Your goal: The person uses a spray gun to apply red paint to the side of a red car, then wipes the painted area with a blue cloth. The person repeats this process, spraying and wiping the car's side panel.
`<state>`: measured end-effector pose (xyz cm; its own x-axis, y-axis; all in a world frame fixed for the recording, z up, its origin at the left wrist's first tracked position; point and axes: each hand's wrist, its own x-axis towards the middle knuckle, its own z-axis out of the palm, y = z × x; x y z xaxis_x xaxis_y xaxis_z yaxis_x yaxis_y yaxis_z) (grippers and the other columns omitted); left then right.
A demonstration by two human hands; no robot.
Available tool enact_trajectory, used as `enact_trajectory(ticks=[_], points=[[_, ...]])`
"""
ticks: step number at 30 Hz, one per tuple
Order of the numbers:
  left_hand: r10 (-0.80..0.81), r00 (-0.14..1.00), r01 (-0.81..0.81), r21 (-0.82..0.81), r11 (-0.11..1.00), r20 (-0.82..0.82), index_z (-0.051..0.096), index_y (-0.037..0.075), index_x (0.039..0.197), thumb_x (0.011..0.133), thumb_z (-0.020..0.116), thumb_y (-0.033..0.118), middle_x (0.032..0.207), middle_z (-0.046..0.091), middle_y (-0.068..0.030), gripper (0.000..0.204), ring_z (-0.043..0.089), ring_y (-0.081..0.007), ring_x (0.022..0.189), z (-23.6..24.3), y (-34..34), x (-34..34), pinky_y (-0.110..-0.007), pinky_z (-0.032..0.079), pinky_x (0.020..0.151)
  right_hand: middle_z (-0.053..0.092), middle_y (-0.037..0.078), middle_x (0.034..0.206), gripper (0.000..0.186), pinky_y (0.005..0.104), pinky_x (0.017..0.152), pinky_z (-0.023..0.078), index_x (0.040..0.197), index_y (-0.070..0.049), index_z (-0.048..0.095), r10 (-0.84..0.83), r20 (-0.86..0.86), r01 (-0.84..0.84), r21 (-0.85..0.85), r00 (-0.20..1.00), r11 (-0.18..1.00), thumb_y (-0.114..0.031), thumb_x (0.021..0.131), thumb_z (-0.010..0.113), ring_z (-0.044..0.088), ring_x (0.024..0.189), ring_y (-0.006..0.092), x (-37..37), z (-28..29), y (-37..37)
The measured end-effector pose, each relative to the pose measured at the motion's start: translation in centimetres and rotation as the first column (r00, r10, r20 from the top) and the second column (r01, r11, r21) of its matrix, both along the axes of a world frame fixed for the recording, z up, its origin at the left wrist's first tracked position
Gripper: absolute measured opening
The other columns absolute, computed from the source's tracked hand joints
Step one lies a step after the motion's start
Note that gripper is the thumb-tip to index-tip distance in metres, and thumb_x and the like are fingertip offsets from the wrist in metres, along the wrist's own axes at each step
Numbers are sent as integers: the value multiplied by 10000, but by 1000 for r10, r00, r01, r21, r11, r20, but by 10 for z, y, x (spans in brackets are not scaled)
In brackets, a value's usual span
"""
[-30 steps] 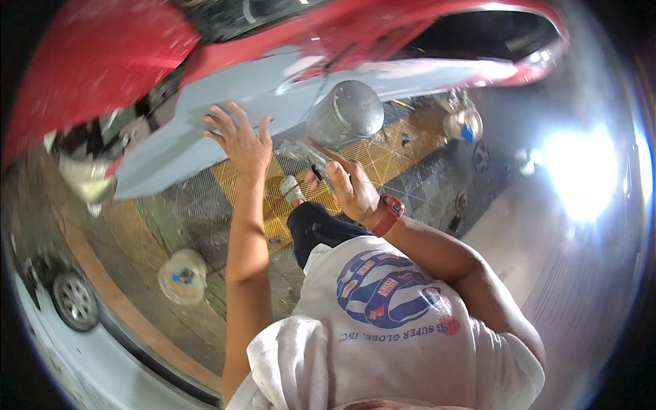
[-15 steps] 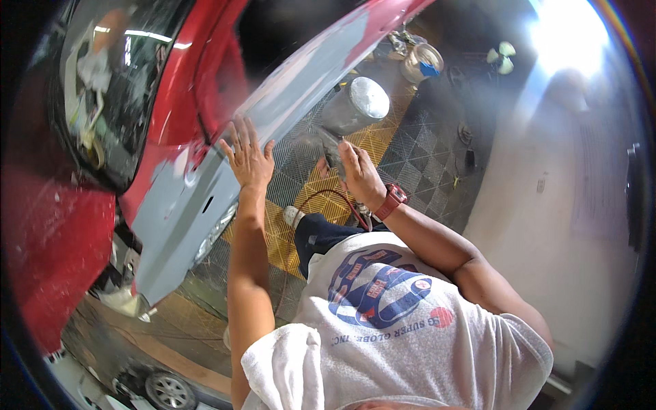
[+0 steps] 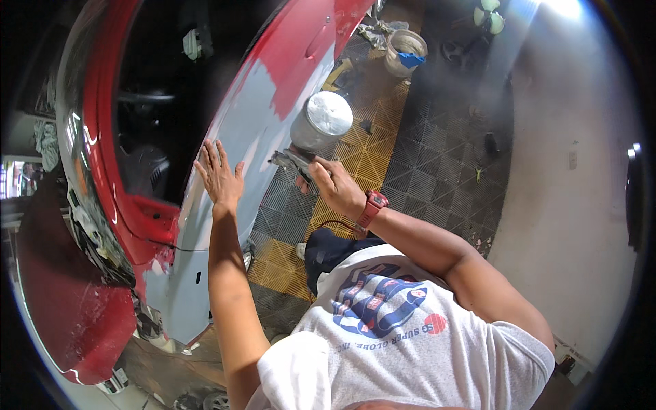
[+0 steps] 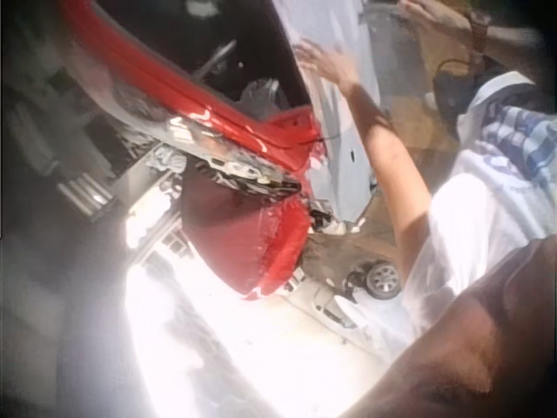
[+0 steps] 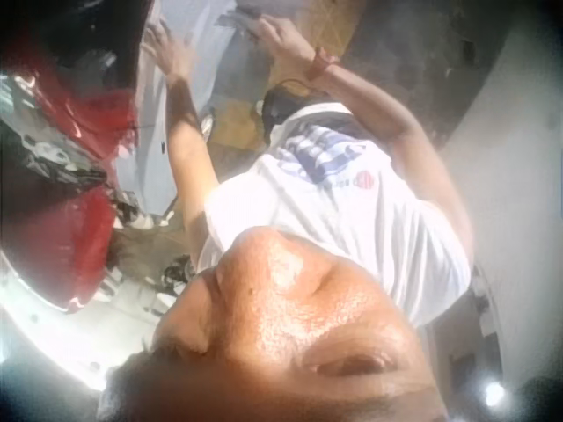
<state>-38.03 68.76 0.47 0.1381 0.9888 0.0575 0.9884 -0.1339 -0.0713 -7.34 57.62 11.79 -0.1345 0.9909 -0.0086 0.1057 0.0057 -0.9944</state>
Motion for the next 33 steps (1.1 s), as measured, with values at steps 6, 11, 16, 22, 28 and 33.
enact_trajectory(ticks=[6,11,16,22,28,33], points=[[-53,998,53,15,998,-27,179,78,1781,1083,603,535,1862,69,-208,936,90,-352,1726,15,99,90,-618,37,1373,755,155,842,518,412,774,579,1021,39,722,-31,31,29,50,999,998,-393,1128,457,741,776,270,79,20,92],[-79,997,79,26,997,-12,190,71,1776,1070,636,524,1846,62,-264,951,91,-398,1718,19,175,160,-601,32,1377,766,185,855,526,430,777,597,1075,57,726,-8,25,7,38,1000,999,-396,1127,465,772,804,293,126,6,171],[-63,992,43,178,983,111,189,42,1768,1049,653,562,1777,42,-429,1001,65,-597,1661,-12,217,209,-664,77,1349,768,180,843,521,430,751,580,1099,59,721,-79,10,79,37,997,996,-395,1137,469,754,771,321,136,1,251],[55,979,-96,209,973,196,141,0,1758,1056,628,589,1713,2,-524,1038,25,-676,1622,-17,243,258,-694,70,1332,753,151,807,562,407,700,534,1093,50,723,-141,33,140,29,989,990,-430,1161,439,689,700,267,156,-6,304],[123,962,-126,-3,992,246,94,-30,1747,934,800,475,1695,-18,-546,1189,-21,-665,1630,30,302,340,-673,43,1347,642,93,708,636,370,618,484,1020,33,695,-168,-18,160,-221,986,962,-513,1177,407,579,610,175,189,9,349],[207,943,-219,18,976,262,81,-37,1743,922,817,484,1682,-40,-558,1219,-30,-694,1612,36,352,400,-680,37,1346,704,96,782,747,294,472,428,1052,9,695,-118,-92,87,-290,989,953,-628,1173,324,530,508,124,256,1,402]])
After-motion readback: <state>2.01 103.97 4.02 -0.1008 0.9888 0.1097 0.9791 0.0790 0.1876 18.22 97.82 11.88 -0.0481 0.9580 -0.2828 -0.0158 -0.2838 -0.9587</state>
